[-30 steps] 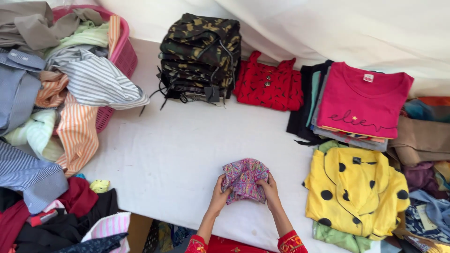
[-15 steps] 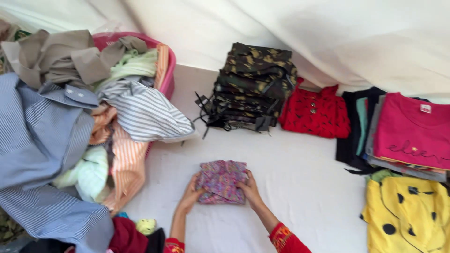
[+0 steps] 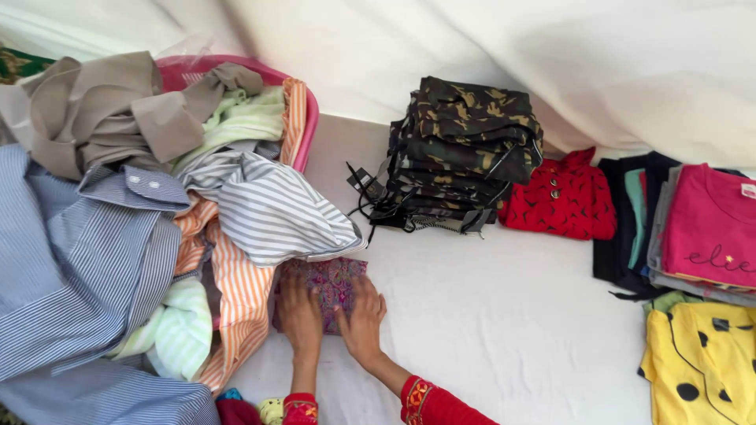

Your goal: The person folds a pink t-shirt and places it on a stack. Then they unfold and fold a patterned scarf, smoothing it out before stacking it. The person continues to handle and fold additional garments from a pile on the table.

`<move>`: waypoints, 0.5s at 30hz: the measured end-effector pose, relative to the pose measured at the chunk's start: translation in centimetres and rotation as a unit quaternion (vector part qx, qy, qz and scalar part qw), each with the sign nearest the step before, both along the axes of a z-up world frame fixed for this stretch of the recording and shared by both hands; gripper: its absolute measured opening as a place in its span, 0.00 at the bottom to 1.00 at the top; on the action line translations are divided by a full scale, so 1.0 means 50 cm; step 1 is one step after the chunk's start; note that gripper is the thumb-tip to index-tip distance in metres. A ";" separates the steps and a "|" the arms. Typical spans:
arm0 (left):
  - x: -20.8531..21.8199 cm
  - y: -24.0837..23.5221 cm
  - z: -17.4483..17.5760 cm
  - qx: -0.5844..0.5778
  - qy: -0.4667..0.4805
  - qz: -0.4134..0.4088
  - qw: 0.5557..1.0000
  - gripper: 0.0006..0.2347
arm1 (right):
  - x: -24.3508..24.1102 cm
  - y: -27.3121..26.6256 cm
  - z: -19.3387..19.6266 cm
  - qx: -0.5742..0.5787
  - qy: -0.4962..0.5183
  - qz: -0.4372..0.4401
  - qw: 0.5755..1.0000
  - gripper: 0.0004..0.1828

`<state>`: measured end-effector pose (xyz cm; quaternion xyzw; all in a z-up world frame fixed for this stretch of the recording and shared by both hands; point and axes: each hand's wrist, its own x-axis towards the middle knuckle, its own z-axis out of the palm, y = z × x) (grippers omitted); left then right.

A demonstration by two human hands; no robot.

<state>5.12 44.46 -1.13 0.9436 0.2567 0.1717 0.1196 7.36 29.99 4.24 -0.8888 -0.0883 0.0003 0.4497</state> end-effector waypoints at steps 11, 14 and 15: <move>0.030 -0.055 0.003 0.046 0.050 -0.013 0.998 0.36 | 0.012 -0.077 -0.077 -0.283 -0.161 0.255 0.910 0.40; 0.033 -0.055 0.005 0.051 0.043 -0.010 0.998 0.36 | 0.011 -0.102 -0.067 -0.284 -0.136 0.246 0.917 0.42; 0.033 -0.059 0.006 0.048 0.036 -0.009 0.998 0.36 | 0.006 -0.118 -0.063 -0.276 -0.090 0.247 0.925 0.43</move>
